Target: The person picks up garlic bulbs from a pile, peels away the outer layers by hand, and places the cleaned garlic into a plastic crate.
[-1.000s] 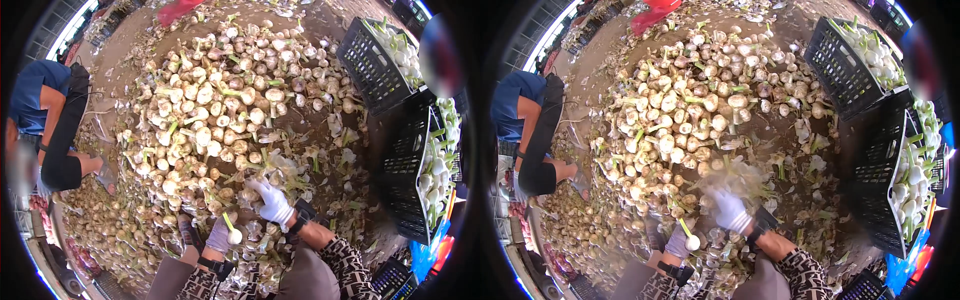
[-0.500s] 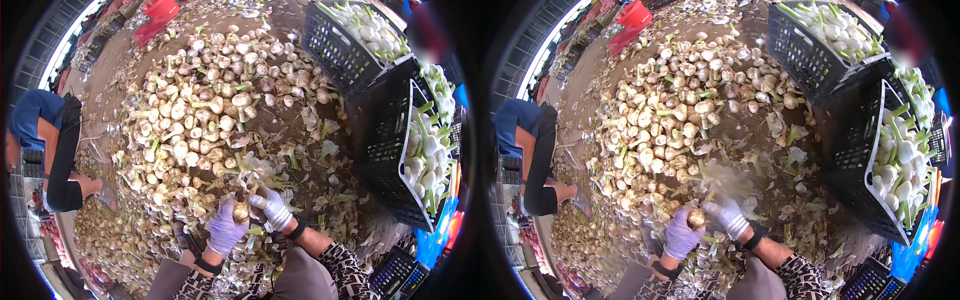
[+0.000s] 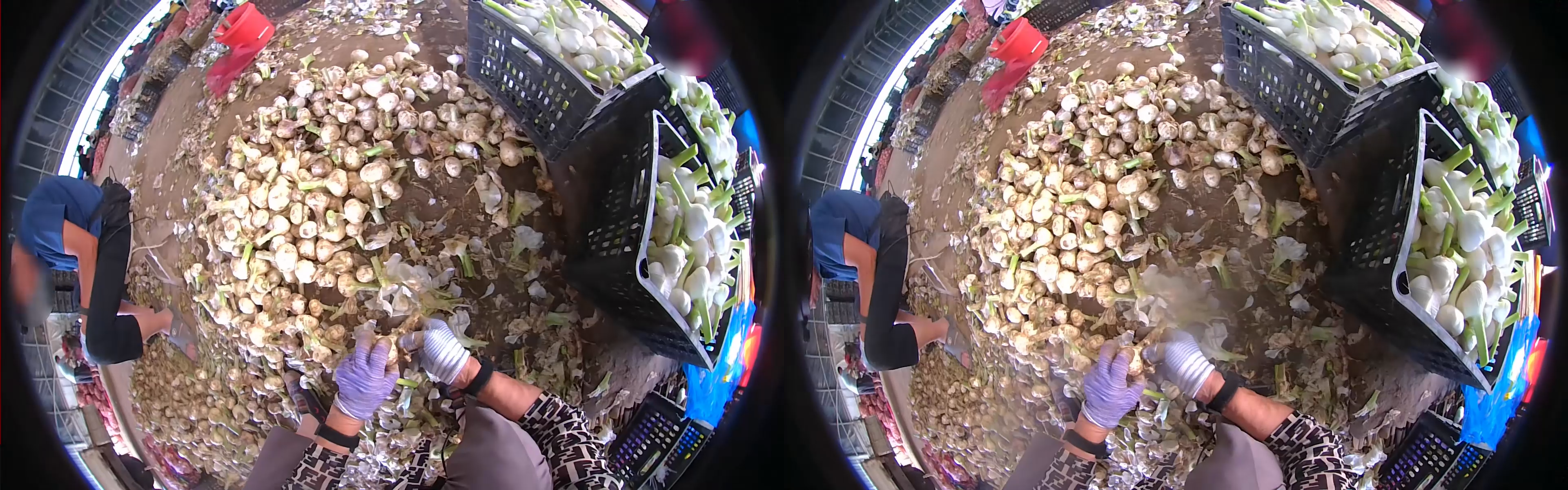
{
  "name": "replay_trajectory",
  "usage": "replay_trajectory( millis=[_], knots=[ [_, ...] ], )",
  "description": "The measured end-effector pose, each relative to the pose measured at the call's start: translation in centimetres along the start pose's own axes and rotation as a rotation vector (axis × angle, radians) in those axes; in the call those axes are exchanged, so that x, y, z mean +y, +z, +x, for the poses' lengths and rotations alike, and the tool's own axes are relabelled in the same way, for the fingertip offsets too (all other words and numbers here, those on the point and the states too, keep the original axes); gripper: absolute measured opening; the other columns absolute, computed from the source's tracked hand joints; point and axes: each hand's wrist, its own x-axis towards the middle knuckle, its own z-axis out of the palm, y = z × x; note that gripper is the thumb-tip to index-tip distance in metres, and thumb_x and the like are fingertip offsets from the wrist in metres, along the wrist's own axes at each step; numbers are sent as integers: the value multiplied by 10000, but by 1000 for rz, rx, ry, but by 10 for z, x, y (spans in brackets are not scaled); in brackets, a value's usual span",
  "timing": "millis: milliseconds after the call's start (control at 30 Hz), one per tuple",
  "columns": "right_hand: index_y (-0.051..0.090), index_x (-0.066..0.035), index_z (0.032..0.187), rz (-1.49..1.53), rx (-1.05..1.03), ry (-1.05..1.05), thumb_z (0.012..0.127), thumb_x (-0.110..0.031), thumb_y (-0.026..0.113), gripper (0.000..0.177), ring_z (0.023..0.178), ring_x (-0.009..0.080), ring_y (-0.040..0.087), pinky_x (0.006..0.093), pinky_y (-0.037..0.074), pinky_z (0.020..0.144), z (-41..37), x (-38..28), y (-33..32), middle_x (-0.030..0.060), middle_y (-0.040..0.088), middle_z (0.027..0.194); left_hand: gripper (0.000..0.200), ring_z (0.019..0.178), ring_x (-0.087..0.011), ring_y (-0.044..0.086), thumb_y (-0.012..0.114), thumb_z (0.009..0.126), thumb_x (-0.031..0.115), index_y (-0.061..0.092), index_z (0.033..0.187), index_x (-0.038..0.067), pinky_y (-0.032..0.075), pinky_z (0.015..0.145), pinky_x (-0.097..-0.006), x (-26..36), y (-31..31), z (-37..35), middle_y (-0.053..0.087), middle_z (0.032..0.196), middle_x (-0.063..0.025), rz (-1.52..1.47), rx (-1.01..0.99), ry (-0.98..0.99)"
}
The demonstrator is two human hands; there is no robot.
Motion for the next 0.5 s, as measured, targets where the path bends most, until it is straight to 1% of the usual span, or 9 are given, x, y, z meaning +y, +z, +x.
replay_trajectory(
  millis=[67, 133, 167, 200, 267, 333, 400, 433, 500],
  knots=[
    [582, -2, 1036, 78, -12, -69, 754, -9, 613, 284, 634, 123, 575, 240, 466, 560, -1, -1, 7, 28, 602, 774, 540, 786, -244, 620, 684, 615, 76, 499, 1122, 81, 533, 599, -326, -4, 8, -4, 533, 1085, -144, -112, 0, -46],
    [582, 4, 1030, 158, -29, -140, 739, 10, 603, 292, 610, 120, 570, 241, 469, 539, 1, 0, 5, 25, 600, 760, 541, 753, -183, 616, 687, 621, 54, 500, 1129, 49, 536, 571, -304, -14, 28, -11, 562, 1053, -125, -810, 103, -344],
    [576, 15, 1037, -108, -54, -242, 724, 23, 589, 314, 608, 118, 568, 246, 478, 535, 4, 3, -6, 28, 601, 771, 517, 774, -158, 609, 661, 643, 8, 492, 1132, 22, 545, 582, -303, 0, 5, -1, 574, 1038, -102, -1063, -9, -628],
    [570, 27, 1044, -374, -76, -339, 709, 35, 575, 335, 605, 115, 566, 250, 487, 531, 4, 5, -15, 32, 602, 782, 517, 774, -158, 609, 661, 643, 8, 492, 1132, 22, 545, 582, -303, -3, 0, 2, 574, 1038, -102, -1061, -10, -628],
    [538, 44, 1099, -286, -80, -246, 692, 28, 554, 407, 635, 111, 569, 253, 501, 556, -4, -4, -18, 35, 605, 817, 493, 875, -150, 577, 714, 638, 13, 513, 1088, 7, 492, 793, -290, -10, -11, 6, 583, 973, -80, -1498, -83, -947],
    [513, 49, 1121, -181, -65, -187, 733, -32, 583, 402, 623, 114, 570, 249, 503, 554, -10, -12, -15, 42, 604, 818, 489, 874, -142, 575, 717, 628, 15, 520, 1076, 21, 494, 779, -284, 0, -8, 8, 575, 996, -76, -1362, -32, -837],
    [501, 42, 1121, -149, -68, -142, 780, -137, 628, 406, 606, 114, 568, 241, 502, 537, -12, -12, -12, 56, 606, 815, 473, 866, -155, 580, 722, 636, 88, 529, 1065, 49, 493, 763, -279, 0, 4, 2, 563, 1021, -92, -916, 69, -494],
    [500, 34, 1122, -84, -90, -96, 787, -184, 647, 426, 601, 114, 570, 242, 503, 529, -11, -10, -12, 60, 610, 821, 451, 816, -228, 617, 709, 640, 105, 533, 1055, 82, 518, 707, -296, -5, 1, 7, 547, 1059, -133, -622, 45, -300],
    [540, 15, 1079, -42, -91, -42, 791, -216, 680, 395, 599, 115, 574, 245, 493, 504, -11, -10, -8, 61, 618, 821, 466, 818, -240, 617, 708, 633, 88, 523, 1060, 85, 525, 678, -320, 1, -8, 12, 538, 1065, -118, -362, 21, -160]
  ],
)
